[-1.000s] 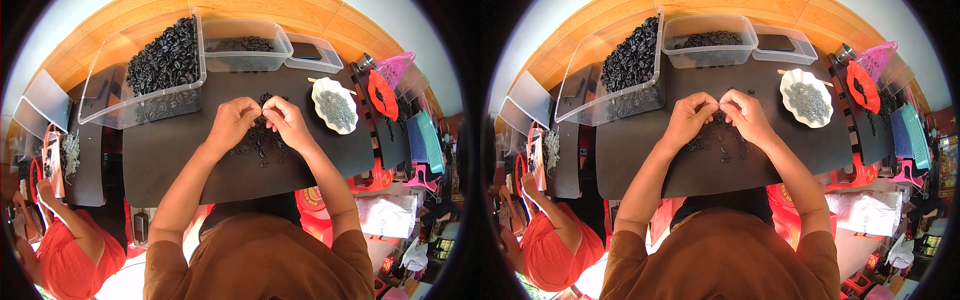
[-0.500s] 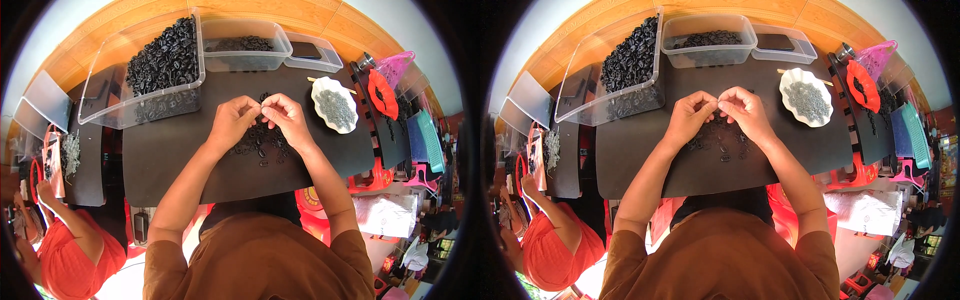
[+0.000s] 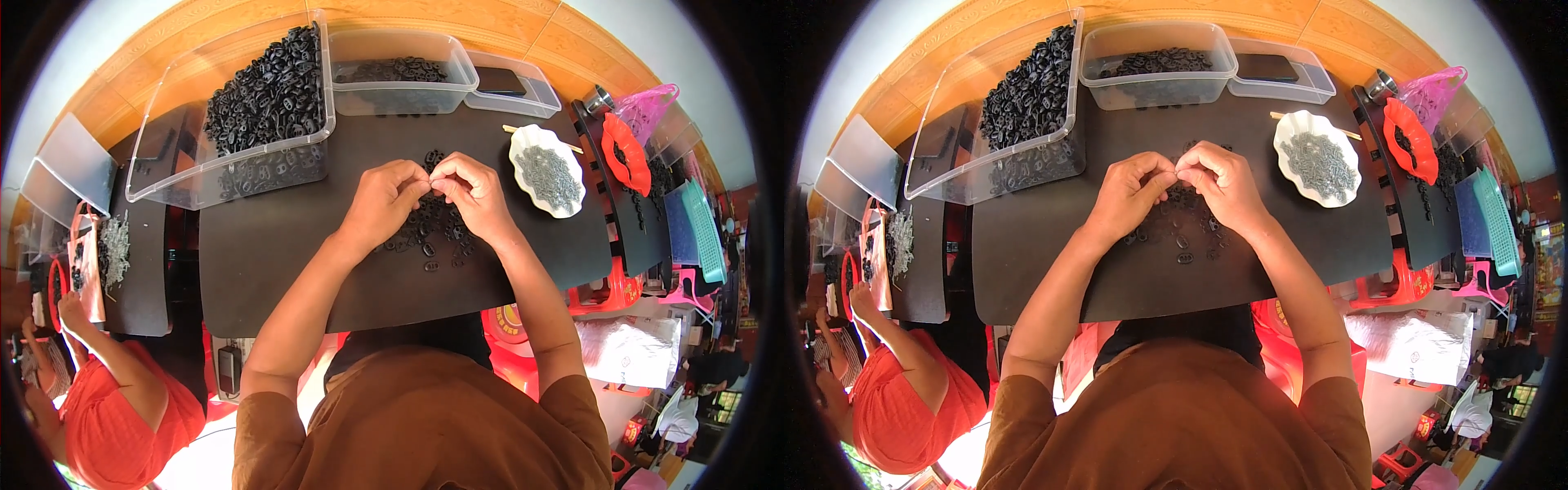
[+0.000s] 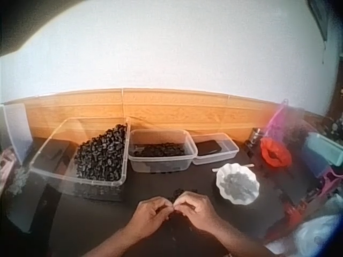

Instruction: The person assembles plastic cord locks by taking small metal springs from a dish and inserting them into plastic toggle pieces by hand, then reaches for and handles a plastic bag.

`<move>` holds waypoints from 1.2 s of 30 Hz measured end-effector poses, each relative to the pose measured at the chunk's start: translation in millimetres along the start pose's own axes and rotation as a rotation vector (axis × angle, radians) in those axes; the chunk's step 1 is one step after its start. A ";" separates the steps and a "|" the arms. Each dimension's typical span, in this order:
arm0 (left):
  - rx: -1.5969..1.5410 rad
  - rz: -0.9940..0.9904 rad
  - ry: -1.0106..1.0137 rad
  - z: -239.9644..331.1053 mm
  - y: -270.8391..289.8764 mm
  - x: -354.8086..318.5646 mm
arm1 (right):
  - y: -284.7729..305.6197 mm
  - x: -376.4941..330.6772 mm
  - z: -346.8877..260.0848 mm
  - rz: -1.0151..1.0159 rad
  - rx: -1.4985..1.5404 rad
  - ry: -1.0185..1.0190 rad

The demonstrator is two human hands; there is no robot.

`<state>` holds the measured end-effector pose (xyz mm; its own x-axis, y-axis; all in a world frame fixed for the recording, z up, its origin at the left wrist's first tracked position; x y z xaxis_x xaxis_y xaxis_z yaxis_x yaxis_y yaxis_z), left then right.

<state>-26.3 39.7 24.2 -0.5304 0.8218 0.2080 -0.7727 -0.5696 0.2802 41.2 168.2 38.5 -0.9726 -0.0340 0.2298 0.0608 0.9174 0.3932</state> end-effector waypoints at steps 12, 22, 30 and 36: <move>-0.248 -0.071 0.118 -7.0 5.2 7.7 | 104.7 -16.8 22.5 0.381 -0.528 -0.142; -0.168 -0.041 0.134 -5.6 -2.9 1.3 | 174.4 -54.9 55.4 0.257 -1.088 -0.390; -0.172 -0.006 0.062 0.2 2.0 -0.9 | 262.5 -70.8 86.9 0.360 -0.861 -0.304; -0.218 -0.053 -0.015 7.0 -4.2 4.4 | 526.1 -162.2 163.8 0.657 -0.426 -0.556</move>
<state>-22.9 45.6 30.5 -0.4834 0.8491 0.2130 -0.8572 -0.5085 0.0819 194.3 721.3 62.2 -0.6756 0.7294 0.1074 0.6018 0.4614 0.6519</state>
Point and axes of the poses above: each hand's wrist, its own x-axis towards the middle knuckle, its own y-axis out of the back of the hand, z = x × y, the point moved 6 cm from there along x, towards the middle knuckle, and after that the axes turned 10 degrees about -z, right-handed, at the moved point
